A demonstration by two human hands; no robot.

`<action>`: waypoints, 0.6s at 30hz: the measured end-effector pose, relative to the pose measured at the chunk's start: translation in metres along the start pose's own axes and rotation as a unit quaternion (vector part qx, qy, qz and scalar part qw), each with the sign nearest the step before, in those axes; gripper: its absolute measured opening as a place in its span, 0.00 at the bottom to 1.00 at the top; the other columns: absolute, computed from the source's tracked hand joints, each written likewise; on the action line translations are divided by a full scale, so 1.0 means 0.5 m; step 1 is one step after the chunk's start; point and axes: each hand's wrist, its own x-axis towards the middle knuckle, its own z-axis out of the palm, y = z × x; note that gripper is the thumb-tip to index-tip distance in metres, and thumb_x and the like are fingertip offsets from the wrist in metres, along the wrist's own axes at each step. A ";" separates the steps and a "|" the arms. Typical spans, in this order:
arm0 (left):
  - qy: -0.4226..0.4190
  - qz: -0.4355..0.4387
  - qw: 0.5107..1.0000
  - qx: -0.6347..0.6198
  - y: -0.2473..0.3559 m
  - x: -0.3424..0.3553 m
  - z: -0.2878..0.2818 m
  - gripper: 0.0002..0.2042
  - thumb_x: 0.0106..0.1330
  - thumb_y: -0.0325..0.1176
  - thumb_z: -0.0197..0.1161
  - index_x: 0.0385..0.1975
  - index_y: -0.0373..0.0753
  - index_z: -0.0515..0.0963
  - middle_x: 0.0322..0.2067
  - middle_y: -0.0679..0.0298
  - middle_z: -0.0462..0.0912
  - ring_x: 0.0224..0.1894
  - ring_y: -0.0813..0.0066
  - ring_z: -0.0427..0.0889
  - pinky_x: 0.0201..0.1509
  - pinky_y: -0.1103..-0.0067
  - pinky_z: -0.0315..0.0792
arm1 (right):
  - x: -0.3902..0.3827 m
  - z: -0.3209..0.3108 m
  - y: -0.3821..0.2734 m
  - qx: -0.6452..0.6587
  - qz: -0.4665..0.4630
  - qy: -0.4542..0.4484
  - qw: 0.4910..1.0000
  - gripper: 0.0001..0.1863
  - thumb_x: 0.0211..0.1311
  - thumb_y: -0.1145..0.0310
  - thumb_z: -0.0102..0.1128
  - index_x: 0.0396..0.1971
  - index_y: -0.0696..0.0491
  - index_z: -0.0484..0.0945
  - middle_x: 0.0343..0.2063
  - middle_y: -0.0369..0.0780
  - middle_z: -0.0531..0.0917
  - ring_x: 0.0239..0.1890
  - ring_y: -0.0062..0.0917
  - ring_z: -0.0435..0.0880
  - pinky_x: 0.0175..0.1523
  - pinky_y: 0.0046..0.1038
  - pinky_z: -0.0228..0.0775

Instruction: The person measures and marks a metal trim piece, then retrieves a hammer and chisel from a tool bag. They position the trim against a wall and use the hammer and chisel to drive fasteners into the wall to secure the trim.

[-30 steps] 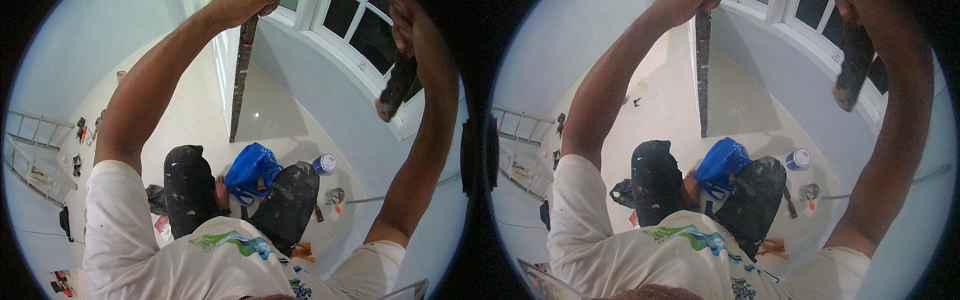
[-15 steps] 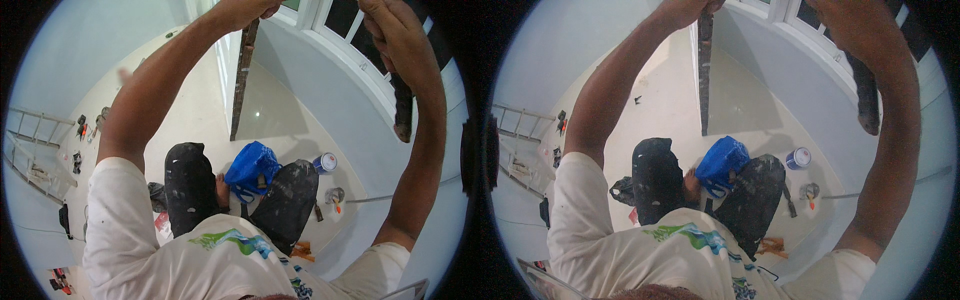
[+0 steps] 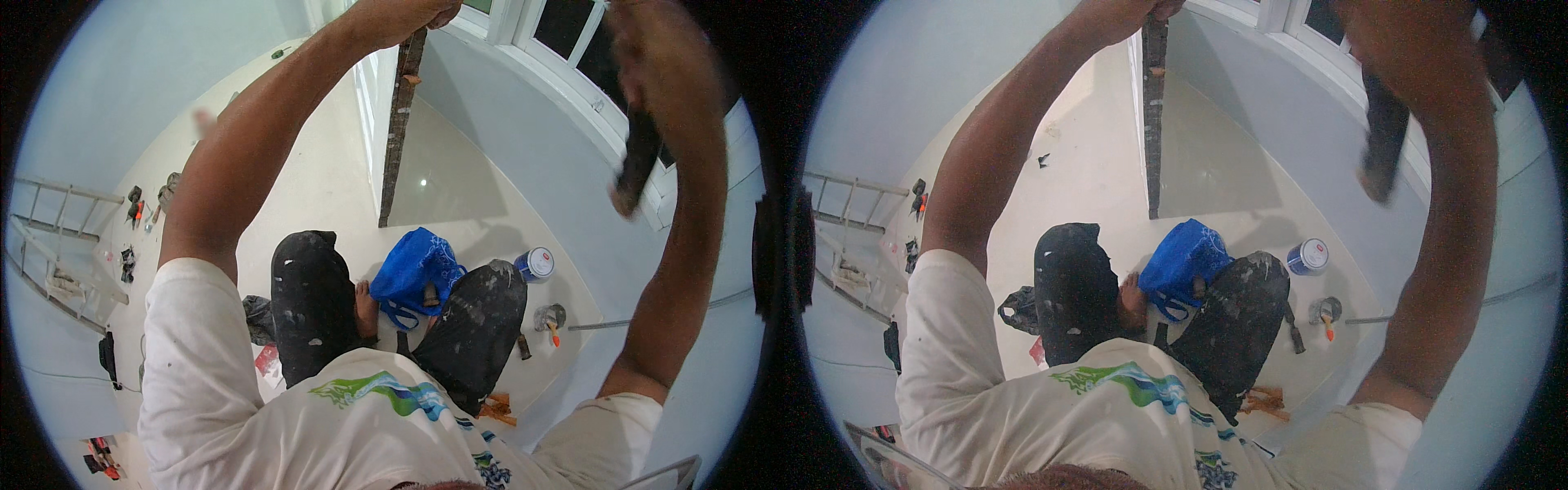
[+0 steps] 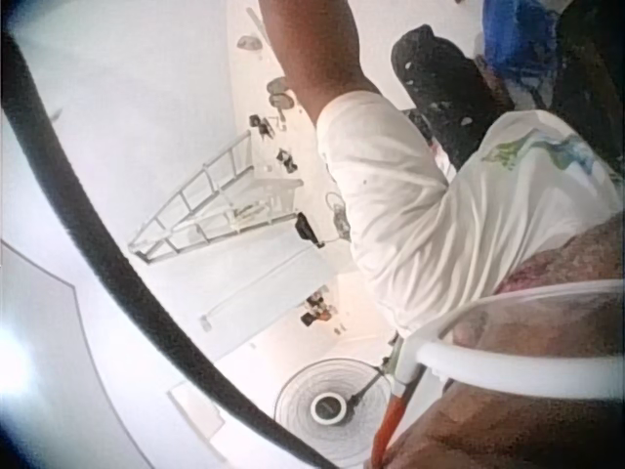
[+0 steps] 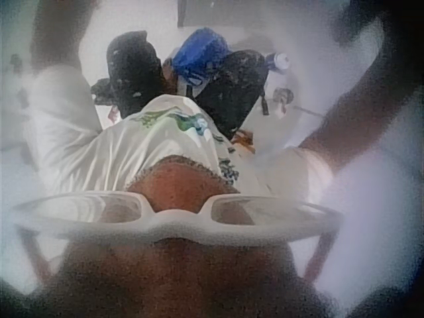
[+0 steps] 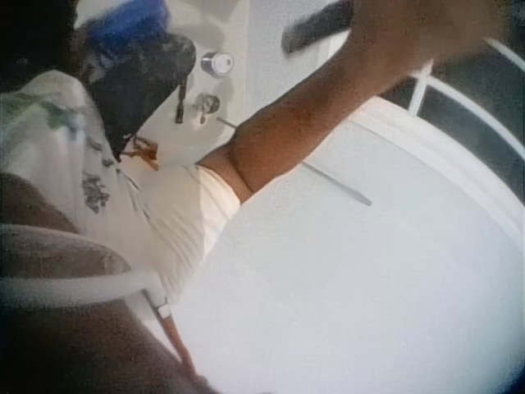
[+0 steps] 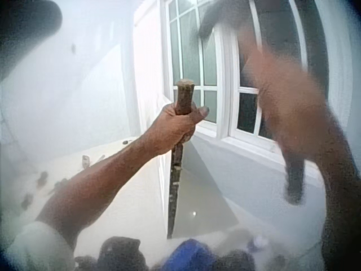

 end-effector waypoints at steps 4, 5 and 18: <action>0.011 -0.002 0.999 -0.035 0.000 0.021 0.023 0.20 0.74 0.49 0.67 0.23 0.48 0.69 0.15 0.74 0.67 0.15 0.84 0.64 0.18 0.78 0.58 | -0.010 0.158 -0.070 -0.627 0.110 0.343 0.691 0.28 0.82 0.45 0.45 0.26 0.52 0.74 0.16 0.30 0.69 0.13 0.16 0.69 0.18 0.25 0.67; 0.014 -0.002 0.999 -0.029 -0.005 0.019 0.018 0.20 0.74 0.49 0.67 0.23 0.48 0.69 0.15 0.74 0.67 0.15 0.84 0.64 0.18 0.78 0.58 | -0.011 0.148 -0.080 -0.576 0.124 0.377 0.715 0.27 0.82 0.47 0.45 0.26 0.52 0.74 0.16 0.29 0.69 0.13 0.16 0.67 0.17 0.25 0.66; 0.011 0.004 1.000 -0.024 -0.032 0.022 0.017 0.21 0.75 0.50 0.66 0.21 0.49 0.68 0.14 0.74 0.67 0.14 0.84 0.64 0.18 0.78 0.59 | -0.023 0.114 -0.045 -0.511 0.133 0.292 0.797 0.21 0.82 0.52 0.46 0.29 0.51 0.71 0.16 0.29 0.68 0.13 0.14 0.65 0.16 0.21 0.62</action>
